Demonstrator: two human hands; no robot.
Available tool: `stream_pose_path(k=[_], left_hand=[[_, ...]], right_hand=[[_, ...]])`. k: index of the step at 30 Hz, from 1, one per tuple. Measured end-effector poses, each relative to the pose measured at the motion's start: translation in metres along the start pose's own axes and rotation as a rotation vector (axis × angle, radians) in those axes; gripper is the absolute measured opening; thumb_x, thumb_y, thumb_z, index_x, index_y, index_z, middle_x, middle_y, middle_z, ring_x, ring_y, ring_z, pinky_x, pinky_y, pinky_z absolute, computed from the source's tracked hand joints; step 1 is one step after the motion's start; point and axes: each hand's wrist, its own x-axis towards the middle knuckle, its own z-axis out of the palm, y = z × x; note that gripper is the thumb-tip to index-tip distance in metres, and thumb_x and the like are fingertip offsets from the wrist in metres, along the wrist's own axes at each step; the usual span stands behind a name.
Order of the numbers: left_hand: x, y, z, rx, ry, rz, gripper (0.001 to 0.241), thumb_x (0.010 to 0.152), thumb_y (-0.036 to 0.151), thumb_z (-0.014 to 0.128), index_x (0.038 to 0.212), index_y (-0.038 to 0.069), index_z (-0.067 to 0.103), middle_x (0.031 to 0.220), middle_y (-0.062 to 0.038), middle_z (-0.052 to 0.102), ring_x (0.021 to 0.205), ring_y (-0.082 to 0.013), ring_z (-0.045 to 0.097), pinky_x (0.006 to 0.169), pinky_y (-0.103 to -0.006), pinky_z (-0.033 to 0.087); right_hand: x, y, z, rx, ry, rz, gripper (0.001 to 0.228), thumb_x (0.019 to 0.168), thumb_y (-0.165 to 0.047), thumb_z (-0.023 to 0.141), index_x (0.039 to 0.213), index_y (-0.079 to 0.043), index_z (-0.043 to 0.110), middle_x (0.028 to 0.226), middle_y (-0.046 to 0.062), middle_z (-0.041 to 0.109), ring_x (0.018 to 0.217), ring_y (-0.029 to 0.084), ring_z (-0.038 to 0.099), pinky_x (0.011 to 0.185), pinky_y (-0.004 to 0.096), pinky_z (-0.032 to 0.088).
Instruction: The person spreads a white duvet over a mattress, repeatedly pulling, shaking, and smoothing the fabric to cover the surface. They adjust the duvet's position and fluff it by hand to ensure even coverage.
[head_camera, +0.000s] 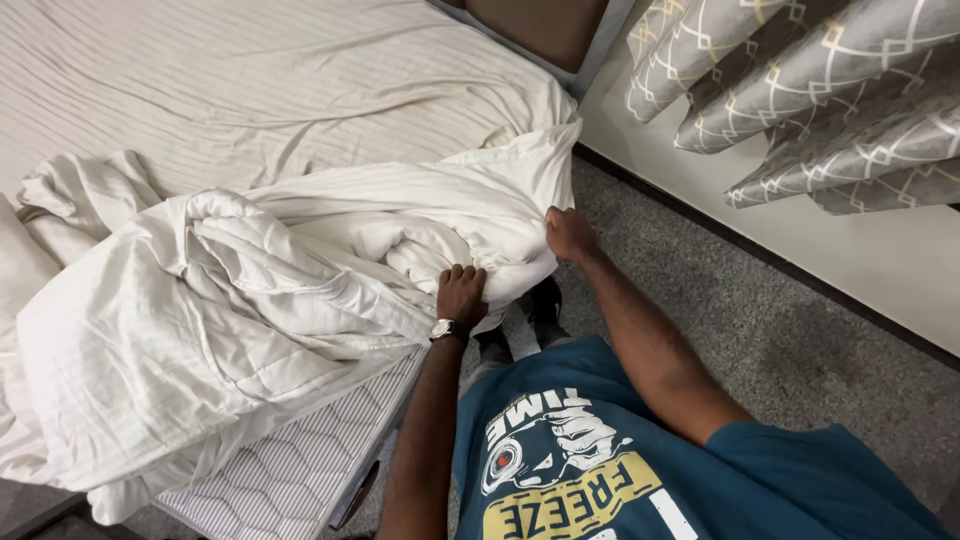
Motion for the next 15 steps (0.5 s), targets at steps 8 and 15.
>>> stream_pose_path(k=[8, 15], left_hand=[[0.072, 0.022, -0.048, -0.322, -0.05, -0.114, 0.043, 0.078, 0.043, 0.062, 0.115, 0.022, 0.058, 0.122, -0.006, 0.056, 0.111, -0.0319, 0.06, 0.093, -0.0501, 0.049], [0.15, 0.026, -0.063, -0.13, -0.133, -0.292, 0.062, 0.086, 0.035, 0.069, 0.142, 0.014, 0.051, 0.153, -0.016, 0.042, 0.129, -0.0424, 0.054, 0.099, -0.0515, 0.052]], right_hand=[[0.012, 0.002, 0.029, 0.008, 0.03, 0.03, 0.023, 0.102, -0.034, 0.046, 0.102, -0.017, 0.06, 0.103, 0.018, 0.065, 0.111, 0.039, 0.066, 0.092, 0.05, 0.054], [-0.042, -0.039, 0.009, 0.377, 0.265, 0.019, 0.021, 0.11, -0.016, 0.046, 0.106, 0.003, 0.053, 0.159, 0.043, 0.016, 0.145, 0.065, 0.013, 0.122, 0.069, 0.02]])
